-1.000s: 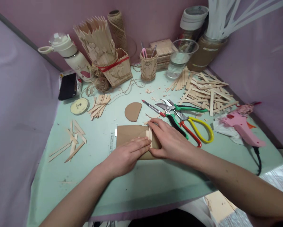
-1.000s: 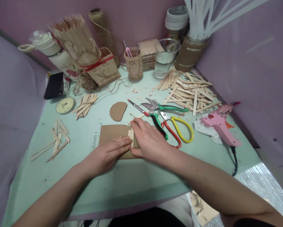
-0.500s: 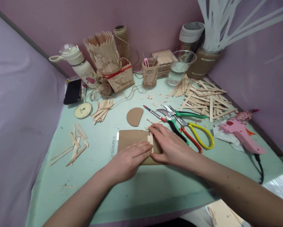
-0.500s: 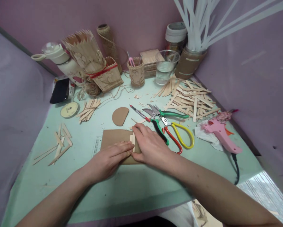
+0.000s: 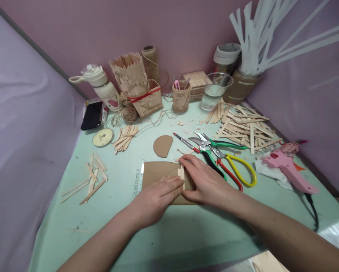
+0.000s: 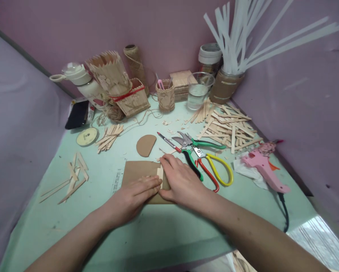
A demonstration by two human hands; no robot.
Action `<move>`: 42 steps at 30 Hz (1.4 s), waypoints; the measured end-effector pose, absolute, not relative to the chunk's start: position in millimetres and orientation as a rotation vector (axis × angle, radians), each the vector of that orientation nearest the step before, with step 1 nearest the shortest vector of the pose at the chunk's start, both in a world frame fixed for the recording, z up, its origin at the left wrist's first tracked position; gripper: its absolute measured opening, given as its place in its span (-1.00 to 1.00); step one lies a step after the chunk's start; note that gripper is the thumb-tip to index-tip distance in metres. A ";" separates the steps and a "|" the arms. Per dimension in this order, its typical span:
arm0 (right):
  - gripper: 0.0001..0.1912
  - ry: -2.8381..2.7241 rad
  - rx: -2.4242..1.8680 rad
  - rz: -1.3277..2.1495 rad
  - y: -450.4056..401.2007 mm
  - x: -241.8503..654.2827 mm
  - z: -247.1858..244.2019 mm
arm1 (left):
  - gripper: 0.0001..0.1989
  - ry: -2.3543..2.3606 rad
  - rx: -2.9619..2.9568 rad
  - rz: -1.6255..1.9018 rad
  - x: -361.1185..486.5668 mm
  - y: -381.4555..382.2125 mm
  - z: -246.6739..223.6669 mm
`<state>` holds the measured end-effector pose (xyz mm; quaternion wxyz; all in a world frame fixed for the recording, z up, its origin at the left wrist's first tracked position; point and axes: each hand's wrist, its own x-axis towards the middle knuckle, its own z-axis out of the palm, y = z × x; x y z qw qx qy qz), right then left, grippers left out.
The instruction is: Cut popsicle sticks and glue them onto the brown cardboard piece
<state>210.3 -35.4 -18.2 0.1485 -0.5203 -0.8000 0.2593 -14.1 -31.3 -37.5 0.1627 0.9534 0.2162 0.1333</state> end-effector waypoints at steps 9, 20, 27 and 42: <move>-0.23 -2.276 -1.513 0.780 -33.8 209.0 -20.9 | -0.54 0.631 2.709 0.351 -16.3 -33.0 -43.1; -0.21 -2.257 -1.514 0.833 -35.0 210.5 -22.1 | -0.56 0.817 2.394 0.217 -13.0 -32.4 -39.4; -0.26 -2.215 -1.547 0.782 -34.0 226.9 0.9 | -0.52 0.782 2.385 0.220 -13.5 -32.1 -37.7; -0.60 -2.658 -1.008 0.447 -34.2 235.6 -16.8 | -0.57 0.596 2.593 0.466 -12.6 -27.3 -38.5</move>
